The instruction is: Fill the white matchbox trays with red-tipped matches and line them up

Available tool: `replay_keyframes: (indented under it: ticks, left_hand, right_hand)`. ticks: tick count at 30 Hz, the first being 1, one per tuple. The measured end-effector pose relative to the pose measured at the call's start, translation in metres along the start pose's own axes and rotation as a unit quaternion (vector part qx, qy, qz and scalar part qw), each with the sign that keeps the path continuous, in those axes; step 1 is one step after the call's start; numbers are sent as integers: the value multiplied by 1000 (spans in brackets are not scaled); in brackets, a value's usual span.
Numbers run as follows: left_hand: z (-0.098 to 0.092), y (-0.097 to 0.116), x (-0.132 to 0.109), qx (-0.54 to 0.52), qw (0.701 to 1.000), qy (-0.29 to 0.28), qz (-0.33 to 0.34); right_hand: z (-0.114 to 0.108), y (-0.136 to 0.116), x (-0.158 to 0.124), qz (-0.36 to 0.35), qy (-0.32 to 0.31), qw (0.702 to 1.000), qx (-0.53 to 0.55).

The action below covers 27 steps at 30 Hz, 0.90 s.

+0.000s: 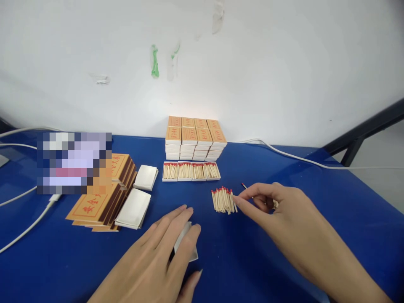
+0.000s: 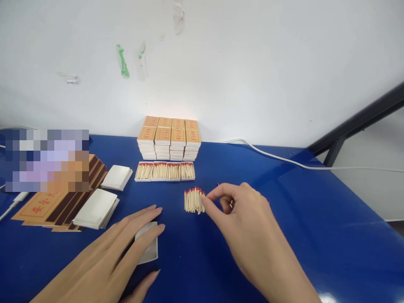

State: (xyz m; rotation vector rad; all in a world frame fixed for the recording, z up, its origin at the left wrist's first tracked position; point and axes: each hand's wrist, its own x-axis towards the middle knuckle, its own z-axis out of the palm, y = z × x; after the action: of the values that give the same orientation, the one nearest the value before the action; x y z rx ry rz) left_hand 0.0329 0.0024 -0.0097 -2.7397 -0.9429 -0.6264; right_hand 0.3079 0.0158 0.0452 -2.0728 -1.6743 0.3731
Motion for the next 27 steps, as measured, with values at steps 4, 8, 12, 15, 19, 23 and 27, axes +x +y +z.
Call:
replay_keyframes:
  ticks: [4,8,12,15,19,23,27]
  left_hand:
    - [0,0,2,0,1000,13,9]
    - [-1,-1,2,12,1000,6,13]
    - [-1,0,1,7,1000,12,8]
    - [-2,0,1,3,1000,10,5]
    - [-3,0,0,10,1000,16,5]
    - [-3,1,-4,26,999,21,1]
    - [-3,3,-5,58,998,34,-7]
  right_hand:
    - [8,-7,1,-12,-1,1000,-6]
    - [11,-10,4,-8,-11,1000,-17]
    - [10,-9,4,-2,-11,1000,-29]
    - [8,-6,4,30,9,997,-69]
    - [11,-12,3,43,28,981,-184]
    - [18,-30,1,-4,26,965,-260]
    - [22,-39,2,-44,8,959,-280]
